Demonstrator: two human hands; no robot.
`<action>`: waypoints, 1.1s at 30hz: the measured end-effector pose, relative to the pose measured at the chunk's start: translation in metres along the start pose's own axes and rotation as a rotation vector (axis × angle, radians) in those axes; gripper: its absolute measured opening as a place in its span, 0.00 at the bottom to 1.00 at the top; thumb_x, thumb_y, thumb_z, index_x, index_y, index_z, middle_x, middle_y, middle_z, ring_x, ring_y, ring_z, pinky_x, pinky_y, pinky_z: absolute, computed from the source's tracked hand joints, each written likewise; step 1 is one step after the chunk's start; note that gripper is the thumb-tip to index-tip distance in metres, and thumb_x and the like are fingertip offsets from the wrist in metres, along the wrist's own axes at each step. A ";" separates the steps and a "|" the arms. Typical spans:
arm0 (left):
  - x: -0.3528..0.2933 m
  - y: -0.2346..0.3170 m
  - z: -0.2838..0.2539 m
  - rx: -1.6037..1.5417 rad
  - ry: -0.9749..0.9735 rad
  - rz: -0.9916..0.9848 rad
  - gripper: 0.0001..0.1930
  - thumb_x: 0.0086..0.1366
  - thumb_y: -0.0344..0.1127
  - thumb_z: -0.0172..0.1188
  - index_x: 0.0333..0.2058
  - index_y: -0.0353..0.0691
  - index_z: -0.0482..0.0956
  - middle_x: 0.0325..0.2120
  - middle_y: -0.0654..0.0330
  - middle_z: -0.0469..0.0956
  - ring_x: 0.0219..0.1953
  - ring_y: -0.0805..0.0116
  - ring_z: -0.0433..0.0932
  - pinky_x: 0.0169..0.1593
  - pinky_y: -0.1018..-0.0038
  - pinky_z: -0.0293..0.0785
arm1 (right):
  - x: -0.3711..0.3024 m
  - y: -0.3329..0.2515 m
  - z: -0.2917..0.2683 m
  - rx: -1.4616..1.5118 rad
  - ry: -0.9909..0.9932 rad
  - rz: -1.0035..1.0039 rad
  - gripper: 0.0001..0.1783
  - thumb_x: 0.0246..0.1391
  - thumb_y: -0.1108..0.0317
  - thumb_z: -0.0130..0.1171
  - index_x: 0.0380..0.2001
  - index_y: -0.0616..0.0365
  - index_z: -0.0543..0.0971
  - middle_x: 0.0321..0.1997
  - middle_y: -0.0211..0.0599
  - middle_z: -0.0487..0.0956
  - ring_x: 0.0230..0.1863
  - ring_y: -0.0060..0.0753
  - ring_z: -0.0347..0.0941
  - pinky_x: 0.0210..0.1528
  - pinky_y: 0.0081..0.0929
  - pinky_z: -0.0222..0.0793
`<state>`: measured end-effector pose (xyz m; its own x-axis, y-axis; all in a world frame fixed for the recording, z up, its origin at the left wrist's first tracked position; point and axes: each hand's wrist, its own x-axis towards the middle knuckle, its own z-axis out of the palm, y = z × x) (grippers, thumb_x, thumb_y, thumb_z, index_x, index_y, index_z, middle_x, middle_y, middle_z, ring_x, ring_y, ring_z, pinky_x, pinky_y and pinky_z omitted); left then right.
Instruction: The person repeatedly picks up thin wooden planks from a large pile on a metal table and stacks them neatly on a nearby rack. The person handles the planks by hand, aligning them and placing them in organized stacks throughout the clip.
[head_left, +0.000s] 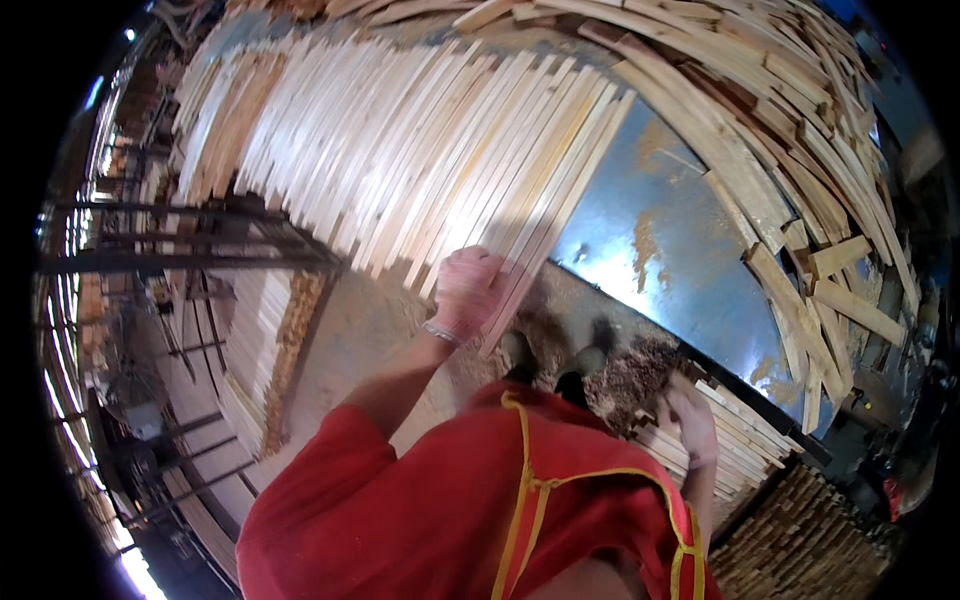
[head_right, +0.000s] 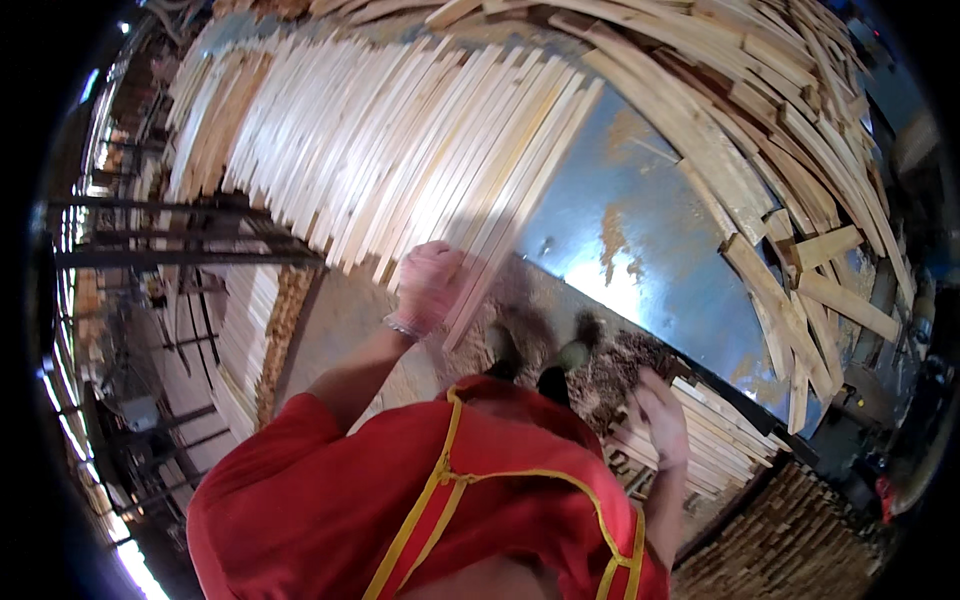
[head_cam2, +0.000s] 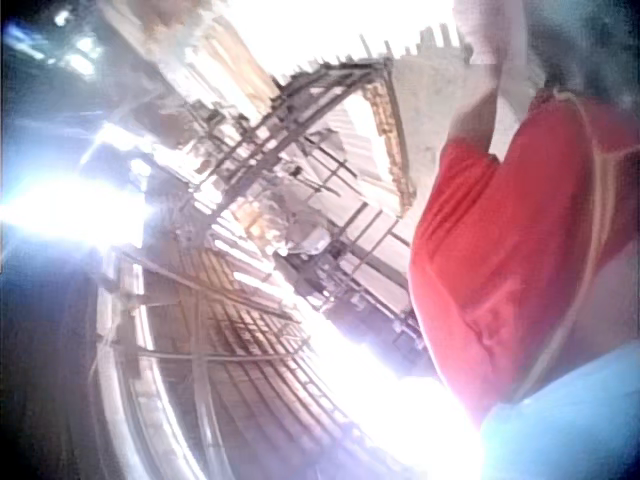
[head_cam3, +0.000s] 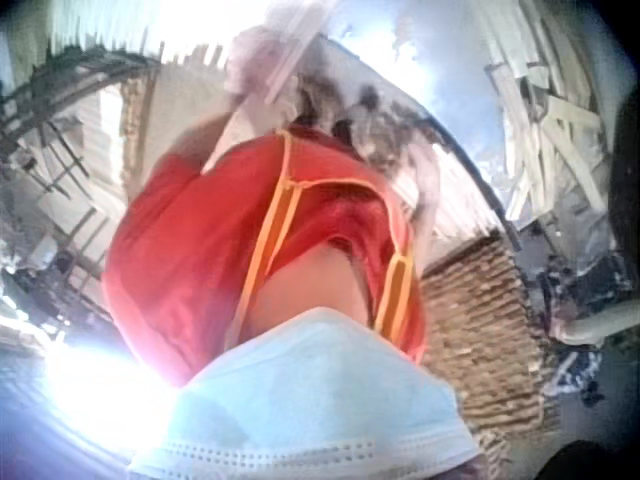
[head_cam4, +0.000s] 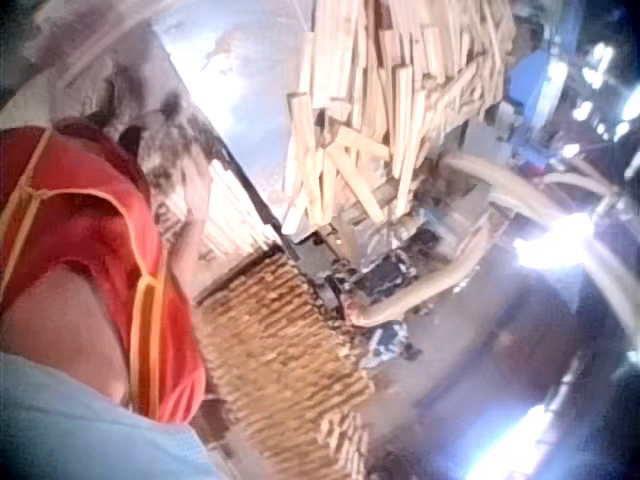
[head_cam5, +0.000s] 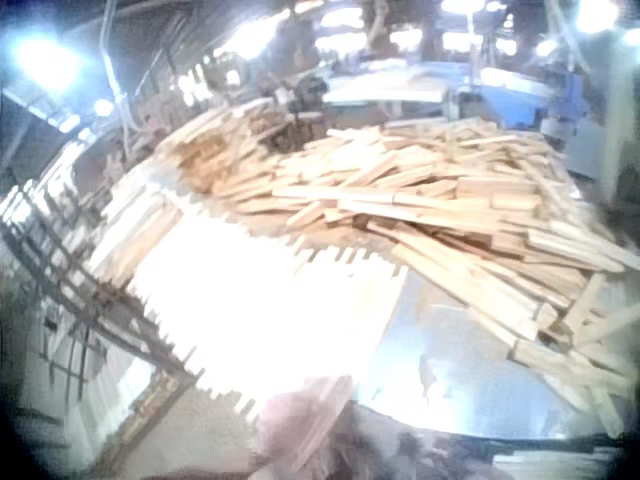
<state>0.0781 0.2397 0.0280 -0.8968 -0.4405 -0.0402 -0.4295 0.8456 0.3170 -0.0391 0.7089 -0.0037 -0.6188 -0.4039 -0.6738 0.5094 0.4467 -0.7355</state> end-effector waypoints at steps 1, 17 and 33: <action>-0.025 -0.006 -0.002 -0.046 0.184 0.015 0.16 0.60 0.46 0.68 0.22 0.40 0.79 0.27 0.53 0.79 0.33 0.48 0.79 0.40 0.53 0.76 | 0.017 -0.030 0.022 0.136 -0.194 0.002 0.32 0.70 0.63 0.56 0.72 0.67 0.70 0.31 0.27 0.77 0.28 0.18 0.68 0.33 0.17 0.63; -0.093 0.015 0.004 -1.775 -0.103 -0.946 0.26 0.73 0.57 0.60 0.51 0.36 0.82 0.32 0.61 0.81 0.32 0.66 0.77 0.36 0.69 0.73 | 0.205 -0.183 0.221 -0.037 -0.058 -0.287 0.33 0.66 0.55 0.65 0.66 0.64 0.73 0.58 0.48 0.83 0.57 0.37 0.77 0.63 0.33 0.70; 0.055 -0.008 -0.062 -0.746 -0.357 -0.129 0.43 0.61 0.40 0.67 0.73 0.32 0.61 0.57 0.35 0.77 0.51 0.49 0.83 0.53 0.52 0.80 | 0.212 -0.193 0.226 0.152 -0.204 -0.286 0.34 0.67 0.65 0.61 0.73 0.63 0.65 0.61 0.45 0.80 0.58 0.39 0.76 0.62 0.32 0.71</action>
<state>0.0390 0.1905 0.0822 -0.8789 -0.2919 -0.3773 -0.4613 0.3184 0.8282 -0.1331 0.3565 -0.0208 -0.6249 -0.6524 -0.4288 0.4255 0.1759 -0.8877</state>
